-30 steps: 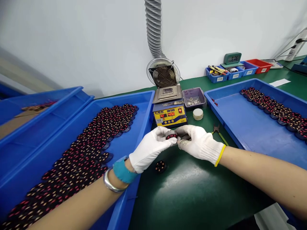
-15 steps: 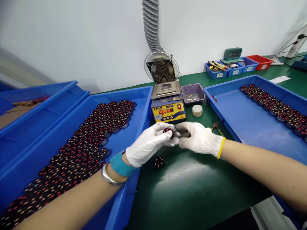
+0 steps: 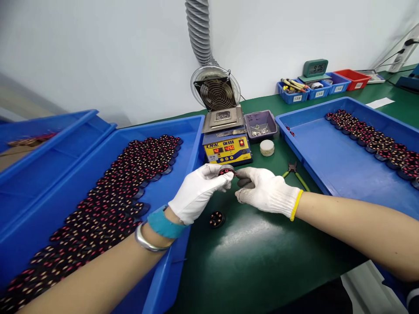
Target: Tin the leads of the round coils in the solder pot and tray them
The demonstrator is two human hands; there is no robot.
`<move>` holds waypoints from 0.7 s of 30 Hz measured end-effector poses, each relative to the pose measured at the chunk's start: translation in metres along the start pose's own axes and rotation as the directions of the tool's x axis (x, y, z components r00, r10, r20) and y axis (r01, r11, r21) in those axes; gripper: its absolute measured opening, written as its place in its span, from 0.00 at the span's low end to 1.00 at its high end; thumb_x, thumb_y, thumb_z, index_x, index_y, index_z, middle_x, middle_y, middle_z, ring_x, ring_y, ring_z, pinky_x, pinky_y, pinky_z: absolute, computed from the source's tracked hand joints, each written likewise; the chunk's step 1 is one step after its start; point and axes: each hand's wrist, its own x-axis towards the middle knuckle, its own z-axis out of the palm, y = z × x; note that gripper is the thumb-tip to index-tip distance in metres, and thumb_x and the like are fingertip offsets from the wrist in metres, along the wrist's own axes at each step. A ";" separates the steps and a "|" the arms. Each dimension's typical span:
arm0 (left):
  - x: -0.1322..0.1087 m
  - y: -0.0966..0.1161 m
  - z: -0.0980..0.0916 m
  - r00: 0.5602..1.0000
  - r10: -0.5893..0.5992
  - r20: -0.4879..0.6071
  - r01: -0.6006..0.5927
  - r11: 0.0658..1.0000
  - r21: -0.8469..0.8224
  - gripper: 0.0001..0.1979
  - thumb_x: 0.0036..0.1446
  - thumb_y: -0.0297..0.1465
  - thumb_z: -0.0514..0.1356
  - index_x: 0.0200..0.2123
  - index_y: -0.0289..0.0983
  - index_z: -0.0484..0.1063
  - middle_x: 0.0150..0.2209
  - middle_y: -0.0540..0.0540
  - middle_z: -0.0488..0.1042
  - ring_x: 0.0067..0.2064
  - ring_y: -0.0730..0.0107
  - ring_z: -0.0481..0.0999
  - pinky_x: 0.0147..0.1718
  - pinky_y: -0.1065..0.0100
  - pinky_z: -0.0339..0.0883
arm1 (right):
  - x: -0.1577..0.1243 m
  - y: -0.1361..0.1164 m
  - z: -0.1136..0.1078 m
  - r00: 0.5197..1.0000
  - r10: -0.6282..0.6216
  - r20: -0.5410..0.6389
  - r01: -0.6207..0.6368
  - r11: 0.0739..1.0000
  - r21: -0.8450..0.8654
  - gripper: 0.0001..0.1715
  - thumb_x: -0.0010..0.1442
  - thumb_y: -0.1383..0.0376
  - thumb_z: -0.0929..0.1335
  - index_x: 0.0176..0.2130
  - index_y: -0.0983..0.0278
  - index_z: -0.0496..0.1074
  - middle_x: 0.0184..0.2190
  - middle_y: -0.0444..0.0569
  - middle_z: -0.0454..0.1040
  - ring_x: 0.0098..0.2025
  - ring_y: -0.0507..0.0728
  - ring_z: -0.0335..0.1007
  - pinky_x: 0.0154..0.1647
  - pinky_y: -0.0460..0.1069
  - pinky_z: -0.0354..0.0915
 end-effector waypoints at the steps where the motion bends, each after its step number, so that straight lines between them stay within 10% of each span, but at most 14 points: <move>1: 0.000 0.000 0.000 1.000 0.004 -0.016 -0.003 1.000 0.003 0.19 0.41 0.35 0.71 0.35 0.31 0.73 0.27 0.49 0.74 0.27 0.75 0.72 0.30 0.69 0.68 | -0.002 -0.002 -0.002 0.999 0.018 -0.052 -0.020 0.999 -0.041 0.22 0.51 0.66 0.70 0.47 0.64 0.72 0.38 0.47 0.74 0.36 0.53 0.71 0.33 0.45 0.67; 5: -0.001 0.001 0.001 1.000 0.004 -0.017 -0.004 1.000 0.002 0.21 0.39 0.34 0.72 0.37 0.31 0.73 0.31 0.48 0.76 0.31 0.73 0.74 0.36 0.67 0.70 | -0.002 -0.007 -0.007 0.970 0.004 -0.242 -0.045 0.985 -0.166 0.16 0.50 0.64 0.71 0.41 0.64 0.72 0.34 0.47 0.74 0.35 0.54 0.70 0.33 0.47 0.67; 9: -0.006 0.002 0.003 0.999 0.021 0.042 -0.024 0.998 0.063 0.21 0.39 0.34 0.71 0.37 0.33 0.72 0.37 0.47 0.77 0.38 0.69 0.77 0.43 0.65 0.71 | 0.007 -0.003 -0.005 0.989 -0.091 -0.116 0.101 0.991 0.085 0.32 0.51 0.69 0.69 0.56 0.64 0.64 0.46 0.50 0.72 0.42 0.55 0.71 0.38 0.47 0.70; 13: -0.011 0.001 0.008 0.998 0.020 0.068 -0.026 0.995 0.096 0.20 0.39 0.32 0.71 0.36 0.34 0.69 0.36 0.46 0.77 0.38 0.66 0.78 0.42 0.63 0.72 | 0.011 -0.003 -0.005 0.985 -0.152 -0.081 0.166 0.965 0.205 0.22 0.50 0.70 0.69 0.47 0.68 0.71 0.42 0.51 0.74 0.41 0.55 0.72 0.41 0.49 0.70; 17: -0.013 -0.004 0.009 0.971 0.229 0.064 -0.238 0.930 0.280 0.29 0.42 0.26 0.67 0.50 0.35 0.65 0.48 0.41 0.73 0.48 0.60 0.75 0.51 0.58 0.69 | 0.004 -0.010 -0.007 0.966 -0.208 -0.152 0.198 0.977 -0.078 0.16 0.49 0.70 0.72 0.40 0.67 0.73 0.37 0.48 0.74 0.39 0.54 0.71 0.42 0.48 0.68; 21: -0.015 -0.009 0.008 0.843 0.476 0.251 -0.536 0.697 0.477 0.32 0.48 0.21 0.59 0.59 0.37 0.62 0.59 0.43 0.65 0.60 0.61 0.64 0.62 0.60 0.55 | -0.005 -0.016 -0.007 0.926 -0.356 -0.123 0.285 0.877 -0.388 0.11 0.51 0.69 0.71 0.38 0.63 0.74 0.36 0.45 0.73 0.38 0.53 0.70 0.38 0.46 0.66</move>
